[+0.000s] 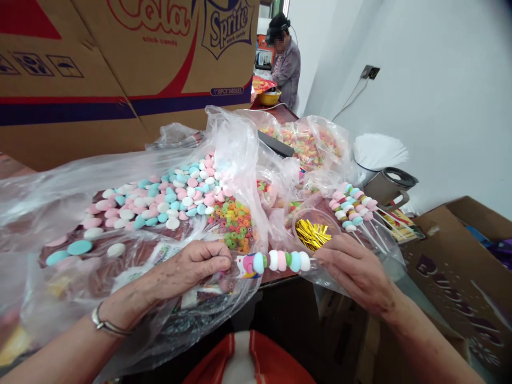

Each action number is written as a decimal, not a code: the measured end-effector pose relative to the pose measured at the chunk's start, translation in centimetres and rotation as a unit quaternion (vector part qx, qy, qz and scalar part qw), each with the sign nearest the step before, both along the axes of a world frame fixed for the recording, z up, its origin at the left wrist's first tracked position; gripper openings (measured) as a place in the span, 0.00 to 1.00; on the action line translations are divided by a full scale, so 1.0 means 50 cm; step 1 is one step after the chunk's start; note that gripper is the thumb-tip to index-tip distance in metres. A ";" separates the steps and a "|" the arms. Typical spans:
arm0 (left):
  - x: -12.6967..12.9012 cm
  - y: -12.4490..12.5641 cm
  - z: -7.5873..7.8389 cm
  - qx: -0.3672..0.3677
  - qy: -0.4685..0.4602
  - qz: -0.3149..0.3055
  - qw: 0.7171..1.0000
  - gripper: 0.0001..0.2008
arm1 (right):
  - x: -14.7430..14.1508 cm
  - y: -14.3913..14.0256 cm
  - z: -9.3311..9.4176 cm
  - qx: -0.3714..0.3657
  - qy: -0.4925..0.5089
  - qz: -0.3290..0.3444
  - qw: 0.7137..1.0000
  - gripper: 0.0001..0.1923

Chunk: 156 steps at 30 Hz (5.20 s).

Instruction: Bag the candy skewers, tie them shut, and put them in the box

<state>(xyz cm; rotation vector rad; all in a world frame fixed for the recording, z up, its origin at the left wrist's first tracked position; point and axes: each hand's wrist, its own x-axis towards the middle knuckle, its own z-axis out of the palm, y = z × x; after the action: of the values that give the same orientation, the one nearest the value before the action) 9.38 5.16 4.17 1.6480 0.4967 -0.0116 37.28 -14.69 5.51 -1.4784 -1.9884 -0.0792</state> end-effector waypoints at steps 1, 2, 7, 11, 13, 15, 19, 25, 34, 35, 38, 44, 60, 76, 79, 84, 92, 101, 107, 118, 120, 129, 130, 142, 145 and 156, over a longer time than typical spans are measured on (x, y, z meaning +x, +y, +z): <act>-0.001 0.002 0.001 -0.004 -0.002 -0.002 1.000 0.16 | -0.002 0.001 0.001 -0.018 0.007 0.007 1.000 0.11; -0.002 0.004 0.003 -0.009 -0.002 -0.002 1.000 0.16 | -0.003 0.000 0.002 -0.036 0.009 0.014 0.999 0.11; -0.012 0.015 0.008 0.002 0.010 -0.004 1.000 0.16 | 0.002 -0.002 0.001 -0.038 -0.033 -0.002 0.999 0.11; -0.012 0.016 0.001 -0.005 0.005 -0.003 1.000 0.16 | 0.003 -0.002 0.001 -0.003 -0.035 0.006 0.999 0.07; -0.010 0.013 -0.007 -0.033 -0.002 -0.006 0.999 0.15 | 0.002 -0.002 0.001 -0.002 -0.031 0.013 0.999 0.07; -0.010 0.010 -0.015 -0.056 -0.003 -0.011 0.998 0.14 | 0.000 -0.002 -0.001 0.003 -0.037 0.009 0.999 0.07; -0.012 0.016 -0.025 -0.029 -0.010 0.012 0.999 0.15 | -0.003 -0.004 -0.004 -0.011 -0.035 0.009 0.999 0.07; -0.020 0.030 -0.015 0.055 0.010 0.020 0.998 0.18 | -0.006 -0.004 -0.005 -0.036 -0.025 0.030 0.999 0.07; -0.009 0.014 0.011 0.083 0.034 -0.047 0.995 0.14 | -0.018 0.007 -0.009 -0.050 0.061 0.035 0.996 0.07; -0.010 0.015 0.008 0.093 0.032 -0.038 0.994 0.14 | -0.018 0.007 -0.010 -0.044 0.048 0.035 0.997 0.07; -0.020 0.026 -0.005 0.106 0.032 -0.014 0.994 0.16 | -0.019 0.005 -0.011 -0.044 0.013 0.028 0.999 0.08; -0.030 0.042 -0.014 0.130 0.032 -0.032 0.990 0.15 | -0.026 0.000 -0.003 -0.064 -0.014 0.019 0.998 0.08; -0.032 0.042 -0.006 0.101 0.029 -0.034 0.994 0.15 | -0.026 0.016 -0.003 -0.004 -0.064 0.012 0.998 0.09; -0.012 0.037 0.016 0.062 0.043 -0.037 0.996 0.15 | -0.025 0.012 -0.006 -0.045 -0.035 0.025 0.998 0.09; -0.016 0.047 0.014 0.078 0.037 -0.037 0.996 0.15 | -0.024 0.014 -0.006 -0.024 -0.072 0.032 0.997 0.11; -0.026 0.059 0.016 0.114 0.045 -0.052 0.991 0.13 | -0.029 0.015 -0.008 -0.051 -0.056 0.031 0.997 0.10; -0.017 0.051 0.019 0.058 0.056 -0.107 0.991 0.14 | -0.025 0.027 -0.019 0.020 -0.009 0.044 0.999 0.09; -0.012 0.045 0.007 -0.100 0.058 -0.106 0.988 0.11 | -0.037 0.026 -0.024 0.054 -0.038 0.030 0.997 0.12; -0.016 0.028 0.012 -0.115 0.068 -0.098 0.986 0.13 | -0.044 0.026 -0.023 0.035 -0.034 0.023 0.999 0.11; -0.008 0.017 0.017 -0.075 0.075 -0.066 0.992 0.10 | -0.061 0.025 -0.014 -0.101 0.017 0.055 0.993 0.11; -0.011 0.017 0.020 -0.104 0.082 -0.074 0.988 0.10 | -0.068 0.025 -0.010 -0.148 0.067 0.041 0.986 0.12; -0.017 0.019 0.027 -0.181 0.148 -0.116 0.965 0.13 | -0.066 0.024 -0.010 -0.243 0.122 0.028 0.962 0.12; -0.017 0.021 0.026 -0.189 0.146 -0.117 0.964 0.14 | -0.066 0.025 -0.010 -0.235 0.112 0.031 0.965 0.11; -0.014 0.030 0.004 -0.218 0.099 -0.052 0.970 0.14 | -0.078 0.023 -0.010 -0.064 -0.023 0.034 0.997 0.13; -0.006 0.017 0.010 -0.168 0.116 -0.057 0.977 0.14 | -0.084 0.024 -0.011 -0.102 0.003 0.050 0.994 0.13; 0.029 -0.039 0.043 -0.007 0.068 -0.118 0.991 0.20 | -0.121 0.056 -0.033 -0.139 0.119 0.109 0.977 0.09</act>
<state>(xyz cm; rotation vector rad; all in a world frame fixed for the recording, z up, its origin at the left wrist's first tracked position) 10.82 3.21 6.33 1.6906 0.4016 -0.3043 31.25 -11.89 3.84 -1.3503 -2.0056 0.4664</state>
